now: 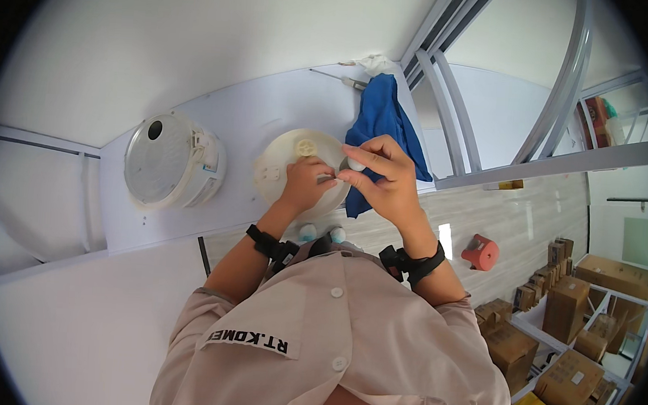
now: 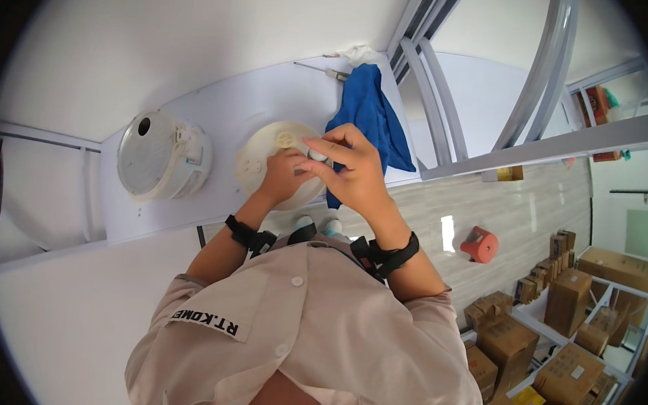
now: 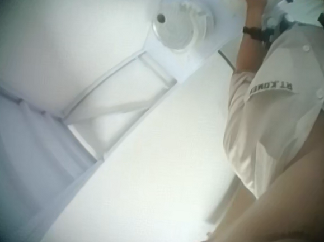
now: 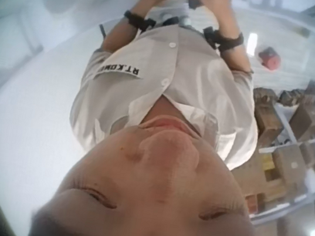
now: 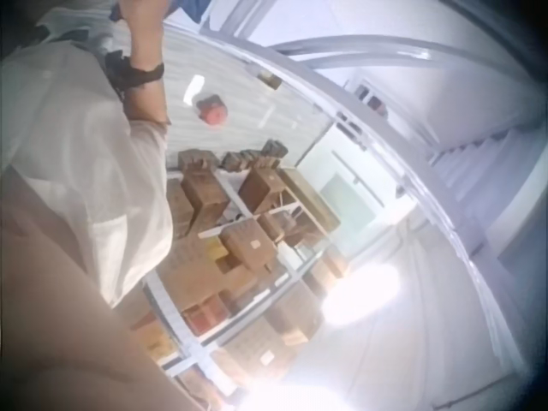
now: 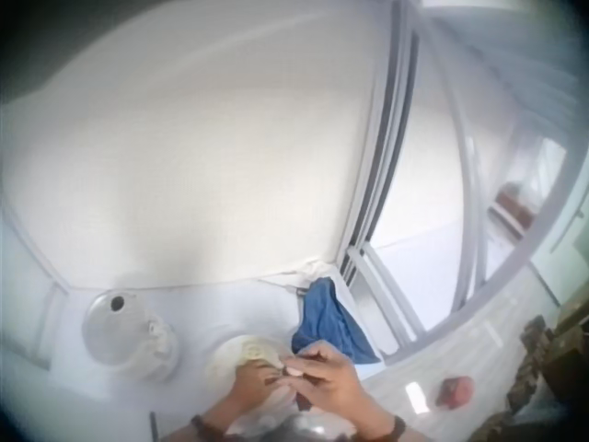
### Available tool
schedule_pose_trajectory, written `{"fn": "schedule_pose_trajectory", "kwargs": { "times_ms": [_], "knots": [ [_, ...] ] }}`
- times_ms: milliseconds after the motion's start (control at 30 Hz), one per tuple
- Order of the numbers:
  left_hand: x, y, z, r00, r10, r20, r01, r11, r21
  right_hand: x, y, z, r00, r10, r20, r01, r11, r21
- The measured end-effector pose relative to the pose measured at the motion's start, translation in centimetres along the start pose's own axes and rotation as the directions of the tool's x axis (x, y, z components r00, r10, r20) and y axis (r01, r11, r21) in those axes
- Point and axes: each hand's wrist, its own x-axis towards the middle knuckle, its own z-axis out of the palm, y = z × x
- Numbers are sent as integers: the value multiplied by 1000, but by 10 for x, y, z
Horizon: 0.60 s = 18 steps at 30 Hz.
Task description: The person uses a screwdriver to remove screws from a white circular appliance component, then flips it over and continues unscrewing additional fasteners. They handle the component and a separate lid, placing parts on the work surface.
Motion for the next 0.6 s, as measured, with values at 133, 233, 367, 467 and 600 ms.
{"fn": "schedule_pose_trajectory", "kwargs": {
  "times_ms": [133,233,367,467,600],
  "knots": [
    [0,0,-3,1000,0,22,0,1000,-24,8,-9,3,999,-11,-30,11,1000,15],
    [2,3,-5,999,-19,38,19,1000,-1,11,-8,3,996,-80,-44,80,997,0],
    [1,7,-5,999,-31,38,30,999,28,2,-5,-3,990,124,66,-119,990,-80],
    [1,9,-9,998,-33,52,33,999,17,7,-8,-4,998,58,-12,-58,998,18],
    [3,6,-10,996,-46,77,49,998,-27,9,-11,-2,998,-44,-52,43,999,-5]
  ]
}}
